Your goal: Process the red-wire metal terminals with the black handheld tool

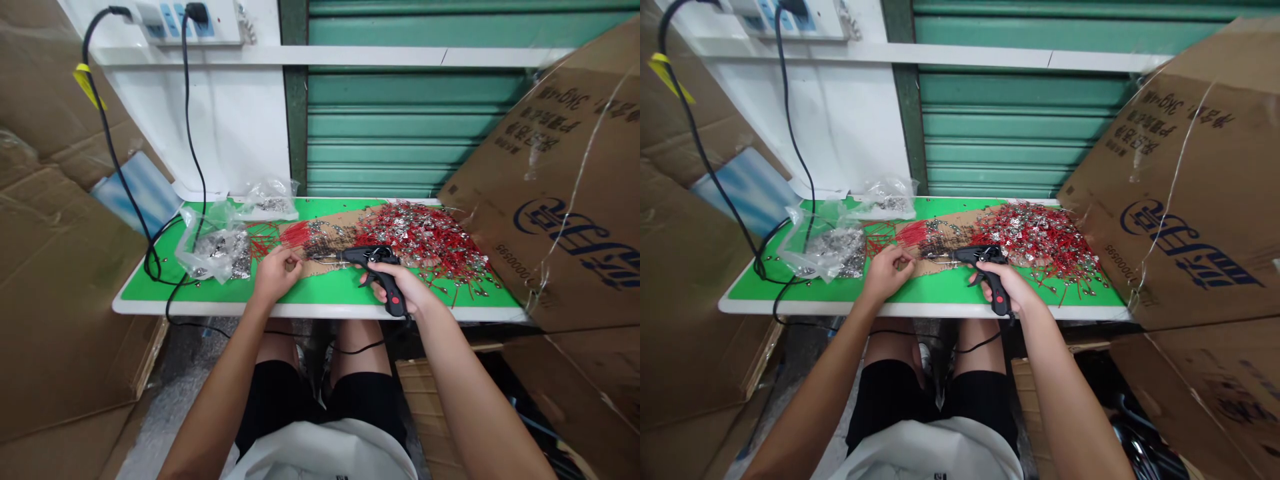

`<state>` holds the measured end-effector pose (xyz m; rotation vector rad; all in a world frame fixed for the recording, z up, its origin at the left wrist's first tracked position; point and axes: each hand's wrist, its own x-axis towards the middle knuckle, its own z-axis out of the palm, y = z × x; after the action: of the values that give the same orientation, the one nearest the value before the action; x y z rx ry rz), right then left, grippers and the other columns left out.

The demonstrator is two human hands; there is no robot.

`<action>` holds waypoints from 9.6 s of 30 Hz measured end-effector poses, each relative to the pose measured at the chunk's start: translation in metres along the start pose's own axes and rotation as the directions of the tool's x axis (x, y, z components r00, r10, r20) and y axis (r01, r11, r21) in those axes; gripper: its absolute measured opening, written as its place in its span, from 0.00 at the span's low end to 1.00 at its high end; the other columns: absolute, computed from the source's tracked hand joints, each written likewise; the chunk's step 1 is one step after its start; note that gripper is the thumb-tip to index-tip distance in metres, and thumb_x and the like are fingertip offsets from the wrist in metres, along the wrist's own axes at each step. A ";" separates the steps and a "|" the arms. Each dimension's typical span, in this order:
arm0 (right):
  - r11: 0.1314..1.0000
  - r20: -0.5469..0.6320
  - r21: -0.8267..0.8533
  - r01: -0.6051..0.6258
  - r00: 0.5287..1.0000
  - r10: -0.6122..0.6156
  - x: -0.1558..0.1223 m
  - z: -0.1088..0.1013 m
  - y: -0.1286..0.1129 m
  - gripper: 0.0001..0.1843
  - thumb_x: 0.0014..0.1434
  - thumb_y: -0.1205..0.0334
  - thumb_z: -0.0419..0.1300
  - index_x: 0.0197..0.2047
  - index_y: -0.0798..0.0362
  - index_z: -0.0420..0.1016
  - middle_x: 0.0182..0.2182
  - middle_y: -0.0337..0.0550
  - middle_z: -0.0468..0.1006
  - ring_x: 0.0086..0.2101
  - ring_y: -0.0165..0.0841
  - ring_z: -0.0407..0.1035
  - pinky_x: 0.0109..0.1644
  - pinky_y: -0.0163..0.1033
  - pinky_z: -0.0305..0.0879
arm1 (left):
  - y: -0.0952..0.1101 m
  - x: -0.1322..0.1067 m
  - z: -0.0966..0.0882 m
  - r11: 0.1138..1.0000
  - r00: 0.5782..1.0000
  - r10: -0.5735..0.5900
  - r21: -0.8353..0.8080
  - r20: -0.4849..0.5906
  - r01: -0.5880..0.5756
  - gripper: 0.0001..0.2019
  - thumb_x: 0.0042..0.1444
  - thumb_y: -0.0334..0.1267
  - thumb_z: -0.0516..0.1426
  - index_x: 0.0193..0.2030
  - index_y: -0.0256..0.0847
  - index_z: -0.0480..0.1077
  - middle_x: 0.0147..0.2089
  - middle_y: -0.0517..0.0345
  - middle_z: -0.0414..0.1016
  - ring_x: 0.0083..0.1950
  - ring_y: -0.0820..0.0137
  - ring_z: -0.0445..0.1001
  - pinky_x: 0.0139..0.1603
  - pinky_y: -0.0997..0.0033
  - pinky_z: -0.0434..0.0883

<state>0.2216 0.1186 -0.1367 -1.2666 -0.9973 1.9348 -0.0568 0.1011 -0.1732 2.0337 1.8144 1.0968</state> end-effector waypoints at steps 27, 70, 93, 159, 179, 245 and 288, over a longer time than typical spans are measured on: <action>0.996 0.111 0.020 -0.091 0.990 0.088 0.002 -0.005 -0.003 0.18 0.61 0.55 0.58 0.34 0.63 0.79 0.12 0.38 0.61 0.14 0.25 0.53 0.15 0.29 0.50 | 0.002 0.000 0.000 1.000 1.000 0.008 0.010 -0.006 -0.008 0.04 0.56 0.35 0.59 0.31 0.39 0.74 0.32 0.59 0.70 0.33 0.73 0.68 0.35 0.73 0.63; 0.998 0.097 0.049 -0.028 0.995 0.023 0.008 -0.014 0.006 0.17 0.58 0.53 0.62 0.34 0.61 0.77 0.13 0.34 0.59 0.13 0.24 0.53 0.14 0.28 0.50 | 0.001 -0.001 0.004 0.999 1.000 0.013 -0.036 0.001 -0.013 0.05 0.58 0.34 0.57 0.31 0.40 0.73 0.33 0.59 0.70 0.33 0.73 0.69 0.36 0.73 0.64; 0.999 0.020 -0.001 -0.034 0.999 0.034 0.002 -0.006 0.003 0.16 0.60 0.53 0.61 0.33 0.60 0.78 0.13 0.36 0.63 0.13 0.24 0.55 0.15 0.28 0.51 | 0.001 -0.002 0.003 1.000 1.000 0.024 -0.013 -0.011 -0.025 0.05 0.58 0.34 0.57 0.31 0.40 0.72 0.33 0.59 0.71 0.34 0.72 0.69 0.36 0.73 0.63; 0.842 0.170 0.505 0.192 0.934 -0.315 0.006 -0.028 0.016 0.13 0.59 0.63 0.63 0.45 0.61 0.79 0.32 0.47 0.79 0.14 0.20 0.53 0.13 0.26 0.59 | 0.004 -0.001 0.002 1.000 0.999 -0.018 0.011 0.035 0.018 0.07 0.59 0.37 0.57 0.32 0.40 0.74 0.32 0.58 0.70 0.32 0.74 0.68 0.34 0.75 0.61; 0.769 0.113 0.600 0.222 0.928 -0.356 -0.001 -0.032 0.020 0.15 0.65 0.60 0.56 0.50 0.58 0.75 0.32 0.43 0.76 0.15 0.21 0.52 0.13 0.27 0.60 | -0.004 -0.002 0.006 0.996 0.996 0.061 -0.061 -0.059 -0.064 0.06 0.58 0.36 0.59 0.33 0.41 0.78 0.31 0.57 0.73 0.32 0.73 0.70 0.34 0.75 0.65; 0.657 0.064 0.717 0.233 0.916 -0.395 -0.003 -0.030 0.018 0.13 0.64 0.62 0.55 0.49 0.58 0.72 0.32 0.41 0.75 0.15 0.20 0.53 0.14 0.26 0.59 | 0.027 0.049 -0.006 0.997 0.920 0.024 -0.079 0.391 0.007 0.09 0.58 0.33 0.57 0.41 0.39 0.79 0.39 0.55 0.83 0.39 0.68 0.80 0.43 0.71 0.74; 0.909 -0.014 0.293 0.297 0.952 -0.306 -0.003 -0.016 0.009 0.12 0.55 0.56 0.63 0.39 0.54 0.79 0.31 0.45 0.78 0.16 0.23 0.51 0.14 0.32 0.54 | 0.002 0.010 0.002 0.991 0.991 0.132 0.011 0.028 -0.133 0.06 0.60 0.36 0.57 0.38 0.40 0.76 0.38 0.54 0.80 0.40 0.67 0.75 0.44 0.68 0.70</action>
<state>0.2370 0.1153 -0.1471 -0.8607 -0.8290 1.7845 -0.0541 0.1106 -0.1690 2.1928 1.6986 1.0887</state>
